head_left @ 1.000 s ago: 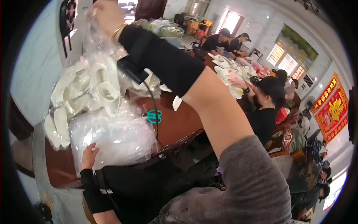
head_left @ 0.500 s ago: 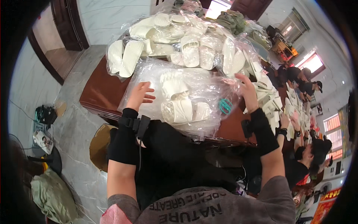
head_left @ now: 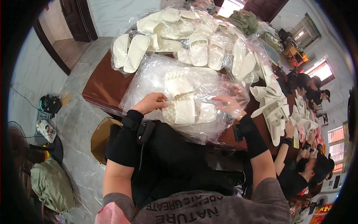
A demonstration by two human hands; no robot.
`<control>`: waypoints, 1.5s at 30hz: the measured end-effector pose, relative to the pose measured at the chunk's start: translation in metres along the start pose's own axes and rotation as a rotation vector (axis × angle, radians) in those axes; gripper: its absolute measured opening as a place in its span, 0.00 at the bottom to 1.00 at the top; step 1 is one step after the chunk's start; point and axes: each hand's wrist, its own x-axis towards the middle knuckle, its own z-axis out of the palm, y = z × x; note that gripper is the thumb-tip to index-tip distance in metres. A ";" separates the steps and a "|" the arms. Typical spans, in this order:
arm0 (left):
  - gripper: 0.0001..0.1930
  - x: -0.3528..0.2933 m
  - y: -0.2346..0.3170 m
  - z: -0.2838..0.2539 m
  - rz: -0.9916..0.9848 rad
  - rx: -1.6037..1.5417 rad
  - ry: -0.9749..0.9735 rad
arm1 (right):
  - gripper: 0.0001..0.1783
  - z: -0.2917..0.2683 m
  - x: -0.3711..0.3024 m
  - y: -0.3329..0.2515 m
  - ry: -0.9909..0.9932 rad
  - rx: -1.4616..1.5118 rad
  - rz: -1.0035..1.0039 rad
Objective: Assembling and inspecting white slippers at a manufacturing table.
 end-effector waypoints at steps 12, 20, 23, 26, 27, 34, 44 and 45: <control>0.09 0.004 -0.011 -0.008 0.006 -0.137 0.050 | 0.18 0.008 0.021 -0.027 -0.142 0.030 0.180; 0.12 0.000 -0.006 0.000 -0.029 -0.094 0.096 | 0.31 0.040 0.030 -0.019 -0.427 0.003 0.313; 0.19 0.003 0.007 0.007 -0.099 -0.477 0.197 | 0.27 0.039 0.024 0.025 -0.311 0.377 0.361; 0.29 -0.001 -0.021 0.004 -0.158 -0.669 0.219 | 0.25 0.056 0.032 -0.003 -0.274 0.852 0.459; 0.30 0.003 -0.021 0.005 -0.177 -0.738 0.209 | 0.25 0.061 0.030 -0.003 -0.272 0.856 0.461; 0.28 -0.005 0.004 0.002 -0.172 -0.788 0.028 | 0.28 0.084 0.031 -0.026 -0.239 1.302 0.591; 0.18 -0.037 0.003 -0.028 0.366 0.539 0.348 | 0.34 0.078 0.022 0.017 0.041 0.830 0.255; 0.18 -0.051 -0.004 -0.027 0.352 0.554 0.344 | 0.34 0.077 0.026 0.005 0.040 0.850 0.249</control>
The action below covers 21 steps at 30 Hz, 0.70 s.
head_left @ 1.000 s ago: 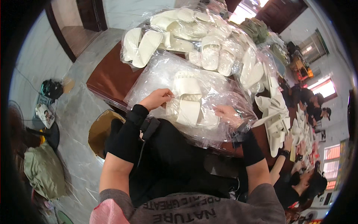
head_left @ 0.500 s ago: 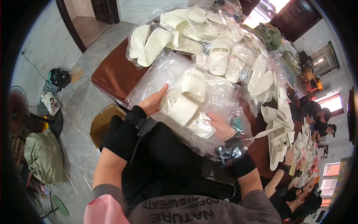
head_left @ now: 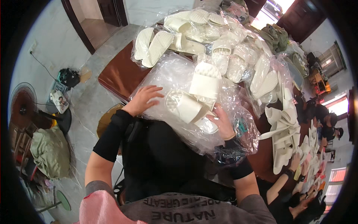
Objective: Assembling and inspecting white slippers at a manufacturing table.
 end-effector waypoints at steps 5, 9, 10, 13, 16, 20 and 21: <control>0.33 -0.034 -0.010 0.001 -0.011 0.619 -0.251 | 0.31 0.011 0.001 0.003 0.117 0.179 0.060; 0.39 -0.039 -0.004 -0.007 0.004 0.881 -0.261 | 0.29 0.018 0.004 0.013 0.224 0.249 0.135; 0.38 -0.040 -0.007 -0.013 0.015 0.892 -0.294 | 0.28 0.023 0.006 0.008 0.238 0.272 0.141; 0.38 -0.057 -0.035 0.008 0.169 0.847 -0.293 | 0.28 0.020 0.007 0.012 0.193 0.249 0.097; 0.35 -0.065 -0.031 0.009 0.066 0.768 -0.414 | 0.30 0.022 0.006 0.010 0.164 0.261 0.130; 0.24 -0.025 -0.007 -0.023 -0.170 0.657 -0.651 | 0.31 0.022 0.001 0.015 0.199 0.232 0.157; 0.19 0.005 0.004 -0.025 -0.386 0.623 -0.668 | 0.31 0.020 0.000 0.016 0.199 0.189 0.158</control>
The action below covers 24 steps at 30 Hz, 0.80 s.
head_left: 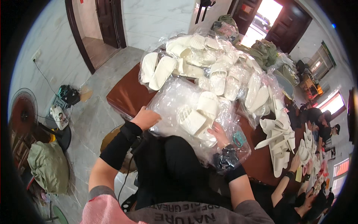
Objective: Assembling and inspecting white slippers at a manufacturing table.
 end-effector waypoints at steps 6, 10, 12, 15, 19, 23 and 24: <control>0.21 0.105 0.009 -0.019 0.410 -0.064 0.988 | 0.29 -0.001 -0.002 -0.005 -0.006 -0.133 -0.025; 0.21 0.169 -0.028 0.016 0.075 -0.298 0.774 | 0.31 0.010 0.000 -0.007 0.006 -0.092 0.058; 0.21 0.184 -0.015 0.008 0.080 -0.294 0.780 | 0.31 -0.011 0.002 -0.009 -0.011 -0.227 0.031; 0.20 0.184 -0.024 0.009 0.065 -0.279 0.791 | 0.30 0.005 0.013 -0.043 -0.144 -0.378 0.117; 0.20 0.180 -0.053 0.014 0.220 -0.477 0.843 | 0.29 0.033 0.040 -0.063 -0.339 -0.374 0.015; 0.10 0.121 -0.037 -0.006 0.203 -0.817 0.978 | 0.27 0.001 0.058 -0.018 -0.255 -0.360 0.033; 0.10 0.100 -0.032 -0.003 0.151 -0.885 0.923 | 0.29 0.000 0.060 -0.014 -0.211 -0.421 0.027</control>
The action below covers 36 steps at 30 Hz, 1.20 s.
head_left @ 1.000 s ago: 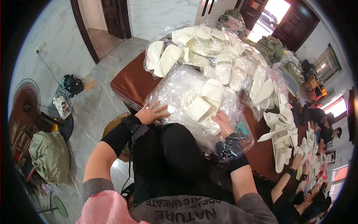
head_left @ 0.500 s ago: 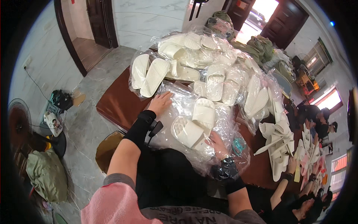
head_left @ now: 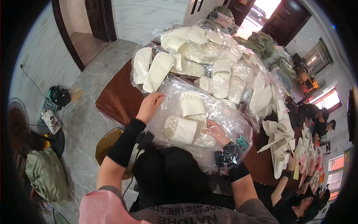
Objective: Assembling and inspecting white slippers at a manufacturing table.
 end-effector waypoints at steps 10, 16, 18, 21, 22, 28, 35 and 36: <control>0.21 -0.097 0.022 -0.028 -0.133 0.020 -0.233 | 0.30 0.038 -0.009 -0.035 0.135 0.111 -0.011; 0.26 -0.120 0.023 -0.062 -0.134 -0.165 -0.276 | 0.31 0.011 -0.009 -0.061 -0.002 -0.052 -0.198; 0.26 -0.128 0.022 -0.070 -0.052 0.117 -0.133 | 0.32 0.016 0.007 -0.058 -0.127 -0.275 -0.174; 0.24 -0.094 0.048 -0.042 0.159 0.085 0.110 | 0.31 0.016 0.021 -0.029 -0.131 -0.098 -0.014; 0.24 -0.083 0.058 -0.032 0.204 0.065 0.069 | 0.32 0.015 0.029 -0.029 -0.194 -0.169 -0.017; 0.30 -0.046 0.002 0.021 0.155 0.004 -0.119 | 0.34 0.017 0.023 -0.028 -0.184 -0.324 -0.061; 0.32 -0.046 0.008 0.048 0.208 0.619 -0.176 | 0.31 -0.032 -0.064 -0.019 0.137 -0.062 0.135; 0.30 -0.046 0.007 0.046 0.203 0.621 -0.175 | 0.31 -0.036 -0.071 -0.020 0.138 -0.062 0.139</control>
